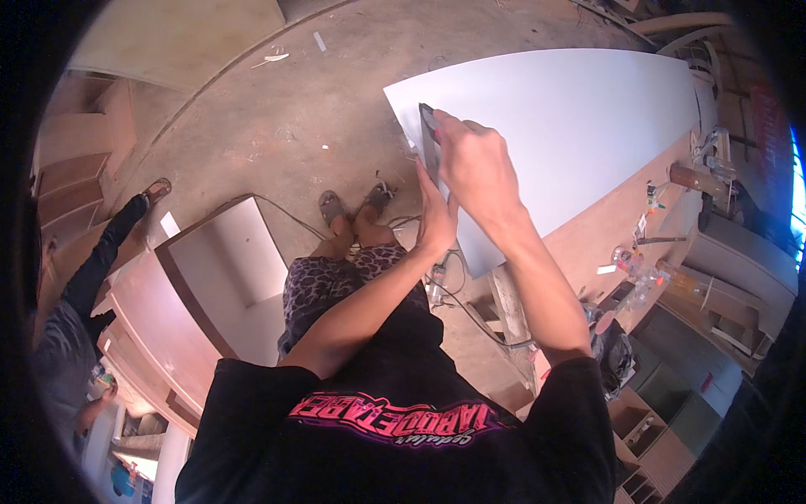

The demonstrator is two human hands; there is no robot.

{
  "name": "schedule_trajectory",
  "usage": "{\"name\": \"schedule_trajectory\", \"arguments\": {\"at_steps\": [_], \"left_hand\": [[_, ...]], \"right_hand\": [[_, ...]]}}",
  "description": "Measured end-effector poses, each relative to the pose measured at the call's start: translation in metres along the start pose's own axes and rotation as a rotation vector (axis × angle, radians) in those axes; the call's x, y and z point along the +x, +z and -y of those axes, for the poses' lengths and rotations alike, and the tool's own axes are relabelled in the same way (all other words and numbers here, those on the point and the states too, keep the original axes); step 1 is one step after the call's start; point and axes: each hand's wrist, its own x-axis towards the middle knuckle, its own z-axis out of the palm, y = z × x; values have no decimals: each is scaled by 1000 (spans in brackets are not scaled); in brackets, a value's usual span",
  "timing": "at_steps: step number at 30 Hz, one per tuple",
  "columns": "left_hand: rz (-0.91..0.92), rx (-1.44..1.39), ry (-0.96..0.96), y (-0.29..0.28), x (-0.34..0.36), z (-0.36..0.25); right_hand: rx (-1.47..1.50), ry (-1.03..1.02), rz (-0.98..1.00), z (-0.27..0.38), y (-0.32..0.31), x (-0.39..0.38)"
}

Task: The person trims the edge of a white board using a small hand tool. They slide the tool along the side multiple times to remove excess material and then handle a metal square against the surface.

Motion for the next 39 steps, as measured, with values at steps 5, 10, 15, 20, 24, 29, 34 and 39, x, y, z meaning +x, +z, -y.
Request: {"name": "schedule_trajectory", "arguments": {"at_steps": [5, 10, 15, 20, 24, 29, 34, 39], "left_hand": [[55, -34, -101, 4, 0, 9], [59, -30, -50, 2, -5, 10], [51, -45, -68, 4, -12, 20], [41, -16, -77, 8, 1, 25], [68, -124, -78, -5, 1, 16], [55, -60, -112, 3, -1, 23], [38, 51, -74, 9, -2, 33], [36, 52, -21, -3, 0, 23]], "right_hand": [[-20, -2, 28, -7, 17, 11], [-53, -30, 68, -17, 25, 18], [-31, -25, 65, -11, 21, 15], [-61, -105, 53, -14, 29, 32], [-34, -86, 34, 5, 14, 43], [-71, -84, 83, -6, 33, 38], [-81, -130, 43, -18, 40, 47], [-9, -98, 29, 1, 23, 59]]}}
